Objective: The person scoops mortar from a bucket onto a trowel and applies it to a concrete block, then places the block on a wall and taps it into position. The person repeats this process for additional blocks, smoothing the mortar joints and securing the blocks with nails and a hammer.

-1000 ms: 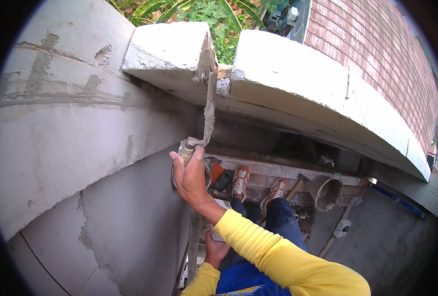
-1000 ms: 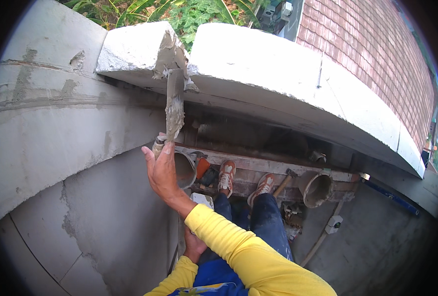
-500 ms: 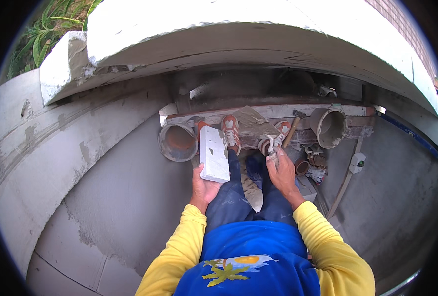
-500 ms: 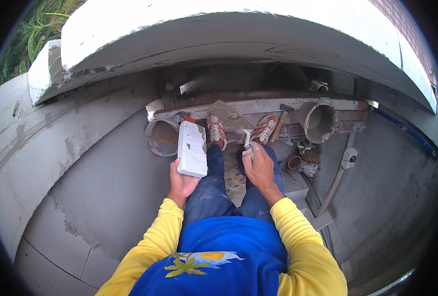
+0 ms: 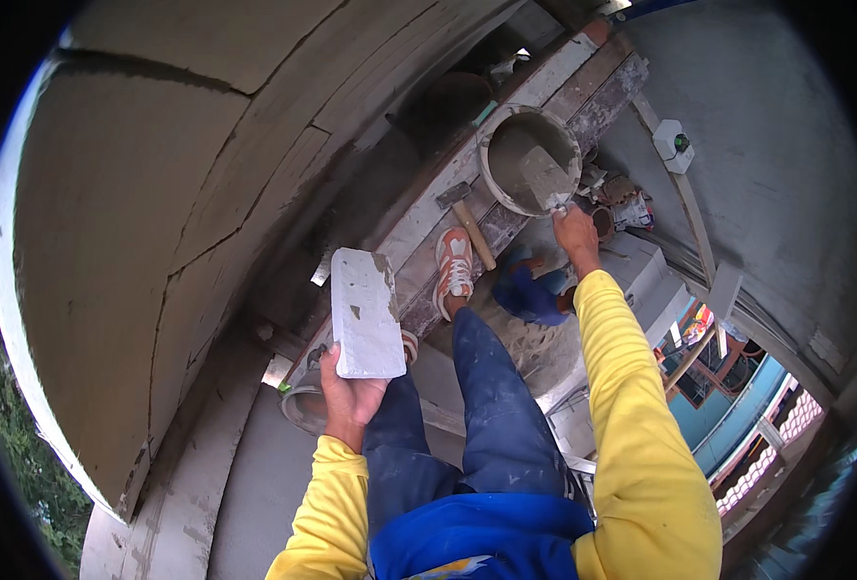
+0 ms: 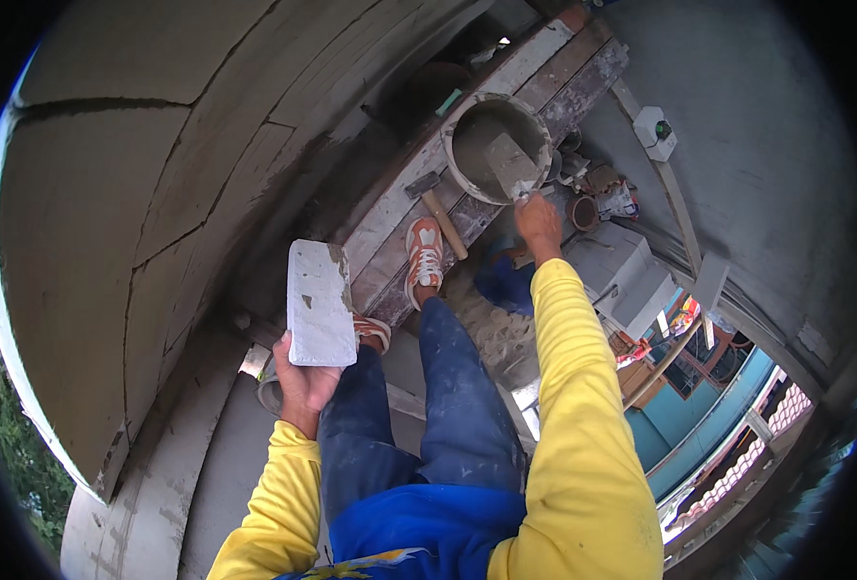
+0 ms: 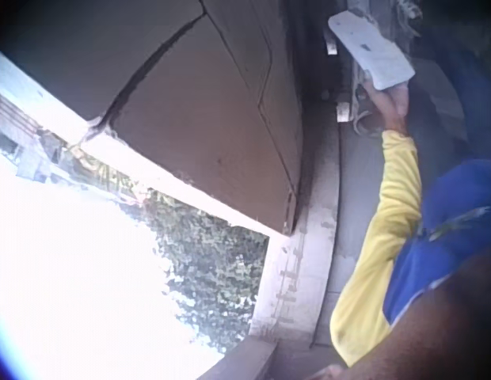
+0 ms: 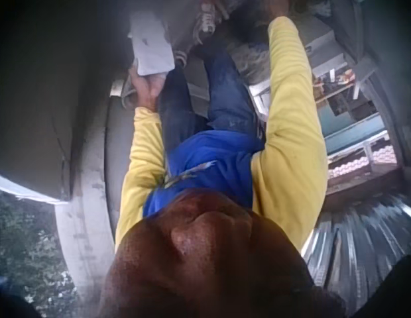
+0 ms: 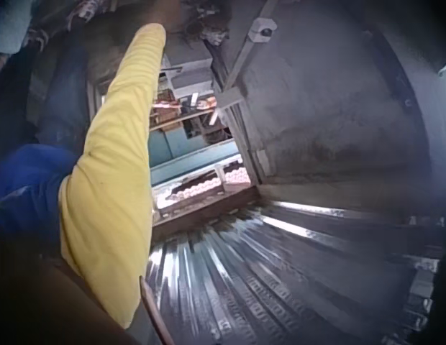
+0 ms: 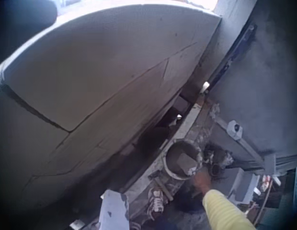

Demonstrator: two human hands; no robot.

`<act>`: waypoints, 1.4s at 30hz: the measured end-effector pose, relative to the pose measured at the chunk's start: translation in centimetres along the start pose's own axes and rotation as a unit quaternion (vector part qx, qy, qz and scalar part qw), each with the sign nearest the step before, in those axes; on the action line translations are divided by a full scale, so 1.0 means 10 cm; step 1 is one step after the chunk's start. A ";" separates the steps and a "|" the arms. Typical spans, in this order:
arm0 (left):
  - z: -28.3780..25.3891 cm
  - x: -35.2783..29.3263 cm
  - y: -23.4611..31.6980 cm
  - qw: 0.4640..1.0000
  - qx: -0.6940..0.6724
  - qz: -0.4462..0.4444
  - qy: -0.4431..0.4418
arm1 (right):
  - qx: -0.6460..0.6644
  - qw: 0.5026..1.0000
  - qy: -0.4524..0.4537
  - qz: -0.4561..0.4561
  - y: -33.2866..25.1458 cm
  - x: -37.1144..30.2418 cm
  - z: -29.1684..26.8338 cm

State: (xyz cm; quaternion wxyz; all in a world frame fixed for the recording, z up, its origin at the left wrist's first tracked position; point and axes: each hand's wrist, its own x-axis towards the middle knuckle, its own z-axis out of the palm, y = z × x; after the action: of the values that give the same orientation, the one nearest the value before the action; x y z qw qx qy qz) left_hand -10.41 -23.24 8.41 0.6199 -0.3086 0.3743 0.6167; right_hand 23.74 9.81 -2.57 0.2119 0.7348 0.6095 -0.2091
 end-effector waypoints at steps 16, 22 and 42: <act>0.95 1.56 -0.55 0.994 0.095 -0.054 0.014 | 0.130 0.980 -0.151 0.000 -0.26 1.99 0.72; 1.38 2.09 -0.65 0.986 0.139 -0.090 -0.027 | 0.240 0.969 -0.026 -0.056 0.35 1.43 0.85; 2.15 2.68 -1.42 0.968 0.172 -0.156 -0.097 | 0.230 0.898 0.298 -0.227 0.61 -0.25 0.69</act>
State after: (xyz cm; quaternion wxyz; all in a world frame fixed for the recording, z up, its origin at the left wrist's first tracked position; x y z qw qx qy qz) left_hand 4.39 8.58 -3.97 0.7858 -0.1908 0.3602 0.4653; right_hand 28.99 2.88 -6.44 -0.2083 0.6327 0.7291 -0.1569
